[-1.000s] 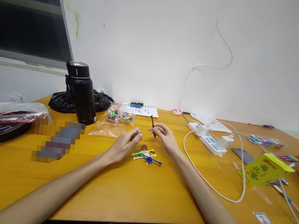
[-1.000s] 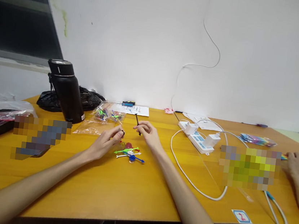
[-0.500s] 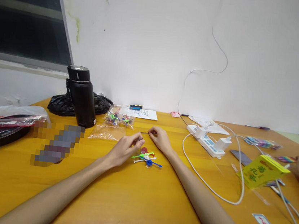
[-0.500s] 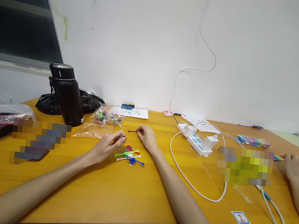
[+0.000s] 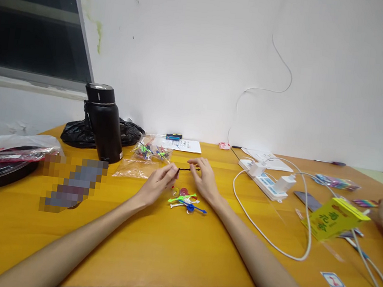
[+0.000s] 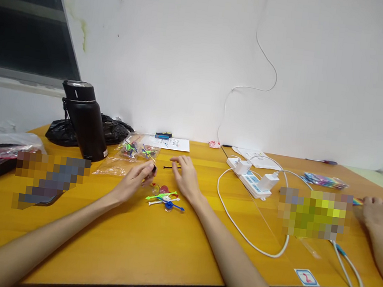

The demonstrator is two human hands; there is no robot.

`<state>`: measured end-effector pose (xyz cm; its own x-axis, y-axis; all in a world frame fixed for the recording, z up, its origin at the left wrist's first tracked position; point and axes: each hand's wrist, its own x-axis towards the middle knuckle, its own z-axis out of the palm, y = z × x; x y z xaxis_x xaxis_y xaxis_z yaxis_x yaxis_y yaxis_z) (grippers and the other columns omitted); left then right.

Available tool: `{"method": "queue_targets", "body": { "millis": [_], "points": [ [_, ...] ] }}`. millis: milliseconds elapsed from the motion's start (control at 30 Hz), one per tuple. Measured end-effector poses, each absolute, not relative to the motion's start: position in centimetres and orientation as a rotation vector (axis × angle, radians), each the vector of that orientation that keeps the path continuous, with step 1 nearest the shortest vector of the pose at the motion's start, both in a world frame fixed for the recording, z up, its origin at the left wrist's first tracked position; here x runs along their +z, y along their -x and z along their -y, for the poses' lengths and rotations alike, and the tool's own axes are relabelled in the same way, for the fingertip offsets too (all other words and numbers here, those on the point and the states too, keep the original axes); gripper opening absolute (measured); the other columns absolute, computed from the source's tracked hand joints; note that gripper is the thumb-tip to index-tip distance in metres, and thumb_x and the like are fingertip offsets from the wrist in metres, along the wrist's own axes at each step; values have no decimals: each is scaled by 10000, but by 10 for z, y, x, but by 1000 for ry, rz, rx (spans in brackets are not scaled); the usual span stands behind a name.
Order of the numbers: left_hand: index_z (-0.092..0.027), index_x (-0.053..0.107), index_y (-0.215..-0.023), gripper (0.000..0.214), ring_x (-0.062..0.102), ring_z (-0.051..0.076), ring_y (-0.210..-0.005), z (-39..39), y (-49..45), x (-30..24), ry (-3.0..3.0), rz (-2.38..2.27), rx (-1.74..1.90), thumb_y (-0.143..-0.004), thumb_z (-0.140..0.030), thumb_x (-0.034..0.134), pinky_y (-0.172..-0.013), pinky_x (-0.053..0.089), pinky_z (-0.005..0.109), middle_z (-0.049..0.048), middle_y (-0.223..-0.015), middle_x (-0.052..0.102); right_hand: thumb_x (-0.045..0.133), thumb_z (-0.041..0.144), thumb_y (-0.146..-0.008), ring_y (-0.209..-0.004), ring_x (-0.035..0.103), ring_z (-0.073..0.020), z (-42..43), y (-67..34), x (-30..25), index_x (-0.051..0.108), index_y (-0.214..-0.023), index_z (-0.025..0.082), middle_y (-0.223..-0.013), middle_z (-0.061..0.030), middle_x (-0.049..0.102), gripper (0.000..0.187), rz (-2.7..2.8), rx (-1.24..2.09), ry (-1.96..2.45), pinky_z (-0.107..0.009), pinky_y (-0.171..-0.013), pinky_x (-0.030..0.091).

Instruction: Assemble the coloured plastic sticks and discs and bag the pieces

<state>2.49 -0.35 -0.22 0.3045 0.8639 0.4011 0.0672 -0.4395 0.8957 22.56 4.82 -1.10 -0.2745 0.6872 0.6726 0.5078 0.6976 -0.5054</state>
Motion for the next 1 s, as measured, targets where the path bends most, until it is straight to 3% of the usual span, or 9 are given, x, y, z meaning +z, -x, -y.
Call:
{"method": "queue_targets", "body": {
  "millis": [167, 367, 467, 567, 700, 1000],
  "points": [
    [-191, 438, -744, 485, 327, 112, -586, 0, -23, -4, -1647, -832, 1228, -968, -621, 419, -548, 289, 257, -36, -651, 370, 560, 368, -983, -1061, 533, -257, -6, -197, 8, 623, -1227, 298, -1126, -75, 612, 261, 2011, 421, 679, -410, -992, 413],
    [-195, 439, -744, 498, 298, 116, -569, 0, -22, -5, -1686, -861, 1138, -970, -634, 381, -527, 248, 260, -40, -640, 337, 643, 377, -934, -1040, 529, -266, -5, -195, 8, 660, -1136, 288, -1070, -76, 612, 221, 1972, 433, 681, -411, -972, 416],
    [-185, 521, -853, 483, 322, 123, -560, -2, -20, -7, -1728, -867, 1137, -1001, -598, 319, -543, 281, 257, -44, -637, 360, 621, 358, -948, -1002, 540, -255, -16, -211, 9, 652, -1125, 275, -1052, -75, 618, 199, 1963, 376, 723, -389, -943, 423],
    [-182, 567, -993, 442, 364, 129, -584, -3, -17, -5, -1822, -920, 1165, -1014, -555, 330, -584, 308, 250, -48, -651, 391, 573, 311, -961, -1017, 533, -259, -35, -244, 7, 641, -1129, 246, -1072, -84, 618, 193, 1873, 166, 891, -393, -946, 418],
    [-187, 593, -957, 373, 402, 130, -628, 0, -15, -2, -1939, -1002, 1151, -1003, -505, 405, -622, 317, 245, -45, -674, 428, 576, 235, -906, -1057, 520, -285, -60, -298, -7, 678, -1069, 192, -1043, -105, 633, 197, 1856, -68, 1245, -416, -967, 410],
    [-185, 590, -947, 307, 425, 134, -639, 3, -17, -3, -1971, -1040, 1149, -987, -452, 443, -607, 326, 237, -36, -697, 473, 626, 217, -853, -1034, 566, -269, -69, -319, -27, 718, -1072, 159, -1021, -102, 702, 244, 1919, 58, 1659, -353, -862, 429]
  ]
}}
